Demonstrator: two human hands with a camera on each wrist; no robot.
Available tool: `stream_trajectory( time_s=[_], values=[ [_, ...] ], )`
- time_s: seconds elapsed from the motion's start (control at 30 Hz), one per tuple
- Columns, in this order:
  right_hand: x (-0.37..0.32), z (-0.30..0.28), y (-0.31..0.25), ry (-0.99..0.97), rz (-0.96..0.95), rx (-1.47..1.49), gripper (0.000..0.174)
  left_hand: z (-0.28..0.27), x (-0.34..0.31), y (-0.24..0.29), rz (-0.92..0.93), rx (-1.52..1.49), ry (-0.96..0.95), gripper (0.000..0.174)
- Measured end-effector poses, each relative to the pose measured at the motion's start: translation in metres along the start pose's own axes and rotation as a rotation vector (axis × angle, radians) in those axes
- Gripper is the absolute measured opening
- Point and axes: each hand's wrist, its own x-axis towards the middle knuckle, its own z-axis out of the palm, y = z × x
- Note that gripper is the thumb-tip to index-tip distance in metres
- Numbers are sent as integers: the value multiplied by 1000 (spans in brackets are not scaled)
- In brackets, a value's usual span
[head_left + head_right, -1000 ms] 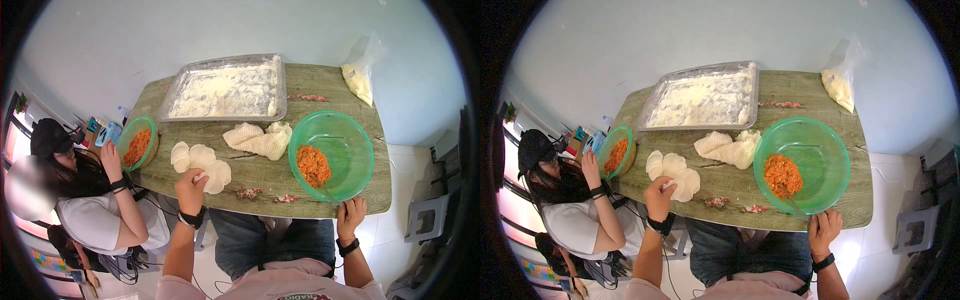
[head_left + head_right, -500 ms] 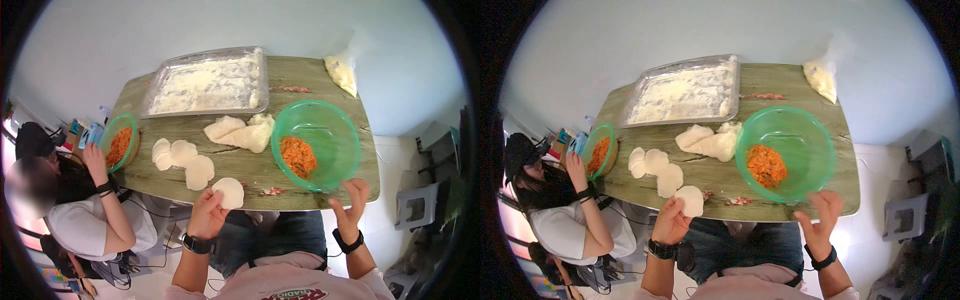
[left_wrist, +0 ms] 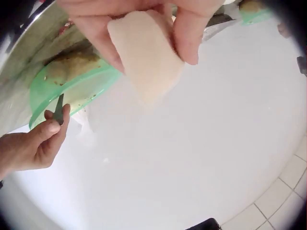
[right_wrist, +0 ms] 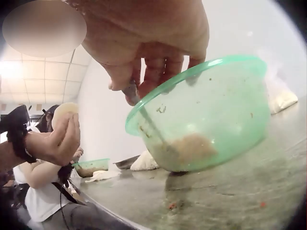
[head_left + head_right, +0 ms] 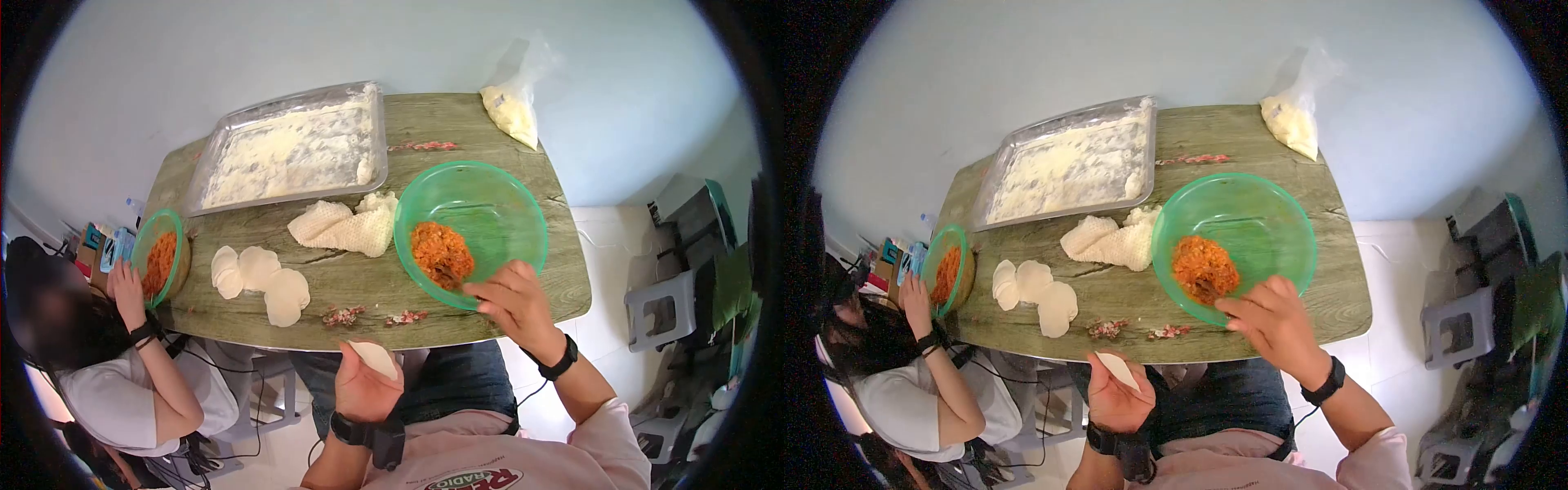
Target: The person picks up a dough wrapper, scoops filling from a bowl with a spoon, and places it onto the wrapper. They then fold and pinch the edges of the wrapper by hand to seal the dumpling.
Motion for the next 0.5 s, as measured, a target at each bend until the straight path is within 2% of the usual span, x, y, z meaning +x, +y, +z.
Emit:
stream_trajectory(
  time_s=[0.13,0.2,0.23,0.3,0.43,0.5],
  values=[
    [12,9,6,34,-14,24,25,-6,2,-5,-75,-12,-46,25],
    [13,13,10,10,-12,52,20,5,0,-12,-20,198,124,23],
    [12,14,12,12,-14,55,20,0,-1,-11,-52,174,58,23],
    [7,14,15,203,96,252,17,-2,-1,-11,-15,247,82,24],
    [4,13,14,292,142,150,14,-13,0,-9,-13,324,88,25],
    [4,15,14,197,120,80,11,-14,2,-11,-34,306,79,24]
  ],
)
